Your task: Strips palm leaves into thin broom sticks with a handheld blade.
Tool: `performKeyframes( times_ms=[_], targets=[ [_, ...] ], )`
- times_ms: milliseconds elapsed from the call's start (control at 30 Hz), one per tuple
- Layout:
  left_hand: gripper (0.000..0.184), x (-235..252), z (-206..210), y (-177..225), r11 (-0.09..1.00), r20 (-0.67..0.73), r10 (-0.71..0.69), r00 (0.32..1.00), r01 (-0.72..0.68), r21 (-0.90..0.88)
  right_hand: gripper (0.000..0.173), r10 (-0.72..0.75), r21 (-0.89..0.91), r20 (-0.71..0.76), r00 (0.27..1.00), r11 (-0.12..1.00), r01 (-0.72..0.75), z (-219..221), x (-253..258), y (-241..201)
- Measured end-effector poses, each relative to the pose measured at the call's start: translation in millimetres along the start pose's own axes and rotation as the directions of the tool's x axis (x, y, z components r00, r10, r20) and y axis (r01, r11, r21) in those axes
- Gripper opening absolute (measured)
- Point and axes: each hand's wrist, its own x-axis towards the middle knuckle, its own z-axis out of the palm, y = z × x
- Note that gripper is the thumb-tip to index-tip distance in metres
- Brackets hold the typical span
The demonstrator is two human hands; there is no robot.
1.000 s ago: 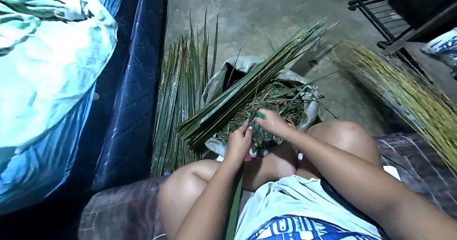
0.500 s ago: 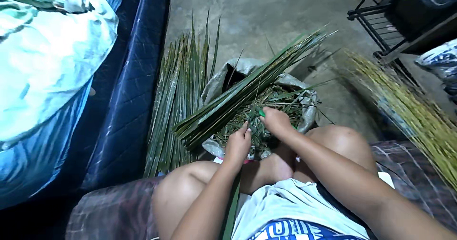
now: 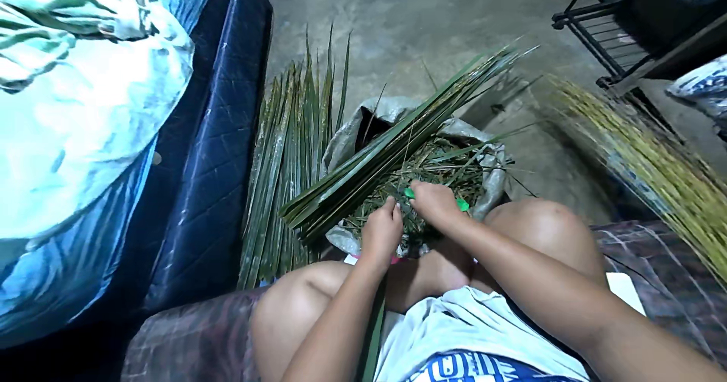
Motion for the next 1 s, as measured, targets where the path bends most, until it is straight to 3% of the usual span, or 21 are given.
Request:
performKeyframes(
  times_ms=[200, 333, 467, 600, 733, 900, 1000],
  targets=[
    [0.049, -9.5, 5.6, -1.0, 1.0, 0.031, 0.014, 0.999, -0.015, 0.022, 0.038, 0.167, 0.074, -0.074, 0.983, 0.984, -0.161, -10.5, 15.8, 18.2],
    [0.048, -8.9, 3.9, -3.8, 0.999, 0.015, 0.028, 0.999, -0.028, -0.02, 0.037, 0.06, 0.178, 0.031, 0.998, 0.982, -0.064, -12.6, -1.0, 14.5],
    [0.037, -4.3, 0.1, -7.9, 0.981, 0.008, 0.05, 0.999, -0.048, -0.186, 0.034, -0.093, 0.207, 0.122, 0.988, 0.976, 0.067, 3.7, -23.2, 1.2],
    [0.043, -7.9, -0.6, -6.3, 0.869, 0.074, 0.057, 0.996, -0.013, -0.494, 0.034, 0.018, 0.158, 0.003, 1.0, 0.987, -0.018, -8.5, -4.4, 11.4],
    [0.043, -10.3, -1.0, -6.1, 0.823, 0.089, 0.063, 0.994, -0.001, -0.569, 0.034, 0.123, 0.215, -0.079, 0.989, 0.971, -0.103, -20.5, 16.7, 26.7],
    [0.034, -6.4, -2.1, -9.0, 0.77, 0.073, 0.076, 0.994, -0.012, -0.638, 0.033, -0.1, 0.197, 0.056, 0.993, 0.977, 0.087, -3.9, -16.4, 6.3],
    [0.031, -6.1, -2.3, -10.5, 0.735, 0.086, 0.073, 0.994, 0.005, -0.678, 0.033, -0.097, 0.159, 0.078, 0.992, 0.984, 0.083, -3.8, -21.1, 2.8]
  ],
)
